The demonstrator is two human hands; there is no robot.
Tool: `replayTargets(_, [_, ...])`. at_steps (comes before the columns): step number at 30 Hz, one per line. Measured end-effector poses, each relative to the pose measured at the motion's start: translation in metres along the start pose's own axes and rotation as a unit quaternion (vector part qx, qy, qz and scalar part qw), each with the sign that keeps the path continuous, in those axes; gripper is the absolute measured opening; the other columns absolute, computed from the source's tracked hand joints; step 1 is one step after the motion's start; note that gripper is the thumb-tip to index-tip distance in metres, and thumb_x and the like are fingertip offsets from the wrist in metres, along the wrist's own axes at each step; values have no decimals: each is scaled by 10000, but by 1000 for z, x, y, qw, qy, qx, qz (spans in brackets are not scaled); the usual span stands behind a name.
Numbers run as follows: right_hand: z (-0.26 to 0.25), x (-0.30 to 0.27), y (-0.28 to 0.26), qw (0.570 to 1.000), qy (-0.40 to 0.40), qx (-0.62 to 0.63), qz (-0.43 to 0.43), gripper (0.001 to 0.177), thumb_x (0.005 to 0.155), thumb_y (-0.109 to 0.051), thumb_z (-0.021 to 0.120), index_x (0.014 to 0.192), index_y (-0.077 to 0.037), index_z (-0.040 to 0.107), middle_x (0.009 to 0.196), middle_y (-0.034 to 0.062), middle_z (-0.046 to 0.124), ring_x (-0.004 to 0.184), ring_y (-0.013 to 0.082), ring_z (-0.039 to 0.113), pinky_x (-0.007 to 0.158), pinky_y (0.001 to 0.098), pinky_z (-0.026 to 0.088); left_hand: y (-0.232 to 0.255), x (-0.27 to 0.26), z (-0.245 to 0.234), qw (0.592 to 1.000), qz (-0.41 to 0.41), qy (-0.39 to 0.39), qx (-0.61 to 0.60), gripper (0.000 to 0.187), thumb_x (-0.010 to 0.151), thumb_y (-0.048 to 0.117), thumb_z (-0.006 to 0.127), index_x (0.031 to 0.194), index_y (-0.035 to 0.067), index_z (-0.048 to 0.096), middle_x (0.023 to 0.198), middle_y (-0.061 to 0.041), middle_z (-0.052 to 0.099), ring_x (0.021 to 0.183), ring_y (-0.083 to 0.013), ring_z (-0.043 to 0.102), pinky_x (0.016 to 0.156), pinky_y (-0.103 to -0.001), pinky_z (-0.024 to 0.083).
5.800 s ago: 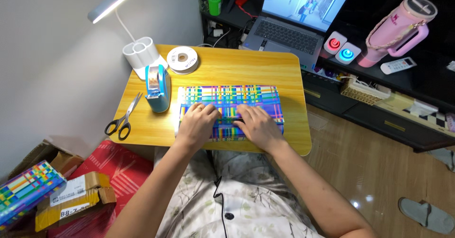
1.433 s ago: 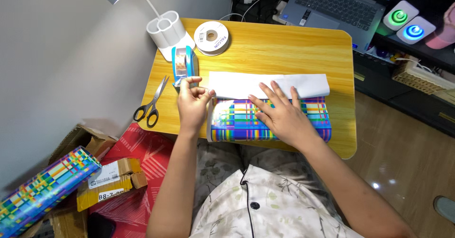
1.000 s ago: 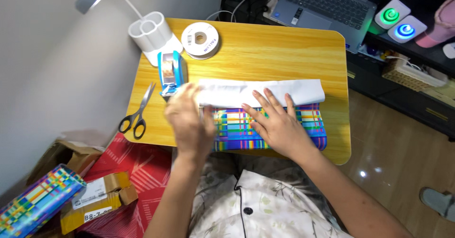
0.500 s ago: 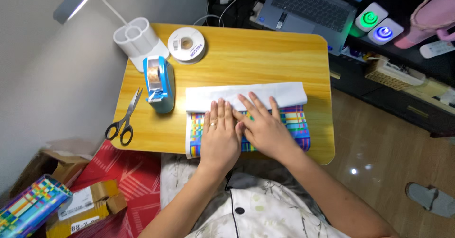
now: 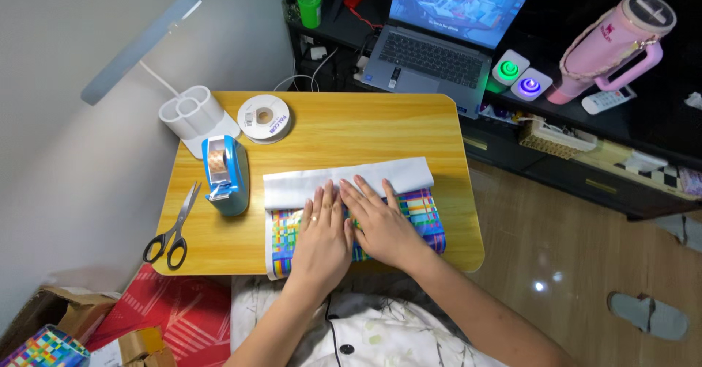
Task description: The person cuts a sheet of colorful wrapping paper with scissors, places a white box on the paper, folds the paper around the box, and secures it with tape. The person then folds the ends and tapes them to complete the wrapping.
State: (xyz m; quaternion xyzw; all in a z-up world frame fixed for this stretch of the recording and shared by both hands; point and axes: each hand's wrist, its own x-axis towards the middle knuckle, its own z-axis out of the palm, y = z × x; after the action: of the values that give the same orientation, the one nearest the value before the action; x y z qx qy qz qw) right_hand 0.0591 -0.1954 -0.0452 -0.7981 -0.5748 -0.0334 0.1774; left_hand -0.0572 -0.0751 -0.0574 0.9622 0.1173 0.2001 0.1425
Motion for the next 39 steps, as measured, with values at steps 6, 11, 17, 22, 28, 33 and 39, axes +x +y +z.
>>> replayTargets(6, [-4,-2,2,1000,-10,0,2,682,901,-231,607,1533,-41,436,1637,101,401,1533,277,308,1215,605,173,-6,0,1,998,20,-42,45,641,1061,393,406,1496,-77,413,1578,-256,394,1495,-388,327,1213,-505,236])
replayTargets(11, [-32,-21,32,968,214,42,122,534,876,-173,774,1372,-62,612,1389,146,627,1358,332,549,1216,509,356,-2,2,-2,997,14,-50,57,662,1051,414,417,1495,-77,406,1582,-258,382,1496,-387,319,1208,-501,234])
replayTargets(17, [-28,-38,93,819,208,329,422,363,880,-279,828,1091,-21,686,922,56,695,815,160,634,746,316,517,2,1,-10,996,28,-49,71,582,1034,372,461,1549,102,426,1574,-294,369,1469,-438,333,1192,-527,259])
replayTargets(22, [1,-41,122,791,193,421,399,279,889,-258,803,962,-6,708,872,23,696,818,97,623,777,263,512,8,4,-11,996,24,-58,66,569,1018,371,488,1554,188,432,1568,-321,356,1450,-490,338,1171,-557,273])
replayTargets(28, [9,-43,142,769,113,446,444,244,868,-238,808,923,-6,755,840,20,749,793,98,638,794,256,499,9,4,-10,995,24,-61,79,577,1019,383,487,1551,167,434,1566,-317,355,1454,-491,339,1176,-557,270])
replayTargets(33, [12,-39,141,749,153,460,452,261,882,-245,806,892,7,739,812,36,728,736,108,622,737,288,509,7,4,-10,996,18,-56,68,604,1027,399,482,1541,86,428,1567,-319,367,1465,-481,340,1187,-549,271])
replayTargets(39, [-23,-33,101,819,213,291,446,278,938,-187,747,1125,0,662,988,112,711,889,184,638,809,370,513,7,4,-10,995,16,-65,77,605,1024,407,483,1538,93,430,1562,-313,371,1457,-475,342,1180,-543,274])
